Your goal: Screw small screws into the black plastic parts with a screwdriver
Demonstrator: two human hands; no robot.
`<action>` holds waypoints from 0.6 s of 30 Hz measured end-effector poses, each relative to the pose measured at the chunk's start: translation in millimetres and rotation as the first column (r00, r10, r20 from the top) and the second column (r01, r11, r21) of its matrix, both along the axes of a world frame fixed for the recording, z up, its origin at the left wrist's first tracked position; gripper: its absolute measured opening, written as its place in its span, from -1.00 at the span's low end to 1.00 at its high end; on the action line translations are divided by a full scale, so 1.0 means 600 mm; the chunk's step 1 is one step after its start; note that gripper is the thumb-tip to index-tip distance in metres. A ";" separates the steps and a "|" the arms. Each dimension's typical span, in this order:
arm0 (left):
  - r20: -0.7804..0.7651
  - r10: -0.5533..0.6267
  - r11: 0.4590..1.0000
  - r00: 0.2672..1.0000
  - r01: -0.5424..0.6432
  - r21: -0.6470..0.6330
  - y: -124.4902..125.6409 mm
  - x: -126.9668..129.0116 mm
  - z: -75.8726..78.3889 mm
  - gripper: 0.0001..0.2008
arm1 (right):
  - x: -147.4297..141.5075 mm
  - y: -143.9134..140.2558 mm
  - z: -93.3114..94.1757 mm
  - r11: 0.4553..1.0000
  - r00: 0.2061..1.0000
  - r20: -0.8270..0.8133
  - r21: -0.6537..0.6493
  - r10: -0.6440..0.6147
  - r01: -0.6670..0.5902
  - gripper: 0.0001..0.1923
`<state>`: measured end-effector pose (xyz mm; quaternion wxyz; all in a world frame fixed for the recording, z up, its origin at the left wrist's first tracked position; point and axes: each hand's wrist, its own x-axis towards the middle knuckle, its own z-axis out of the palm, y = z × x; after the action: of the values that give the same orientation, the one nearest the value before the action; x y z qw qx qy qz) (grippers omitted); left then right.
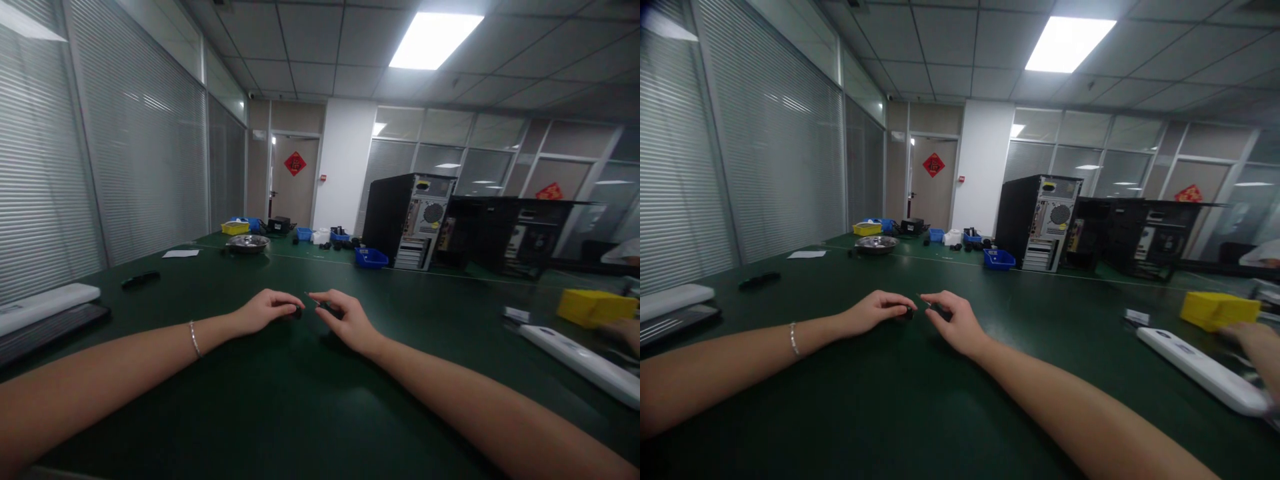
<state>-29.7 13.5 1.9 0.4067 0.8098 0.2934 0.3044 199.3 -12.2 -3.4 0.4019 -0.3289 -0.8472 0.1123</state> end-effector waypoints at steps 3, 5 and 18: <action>-0.202 -0.142 0.974 0.969 0.173 0.145 -0.006 0.001 0.003 -0.74 | 0.001 0.000 0.000 1.000 1.000 -0.021 -0.006 -0.001 0.001 -0.71; -0.307 -0.160 0.944 0.938 0.236 0.231 -0.013 0.004 0.006 -0.75 | 0.001 0.000 -0.001 0.999 0.999 -0.027 -0.014 0.032 -0.032 -0.70; -0.257 0.057 0.921 0.965 0.049 0.387 -0.029 0.011 0.003 -0.65 | 0.001 0.000 0.005 0.999 1.000 -0.027 -0.049 0.007 -0.008 -0.81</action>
<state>-23.2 -3.9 3.6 0.1940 0.9071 0.2802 0.2472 199.8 -12.0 -0.7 0.4046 -0.3341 -0.8398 0.1391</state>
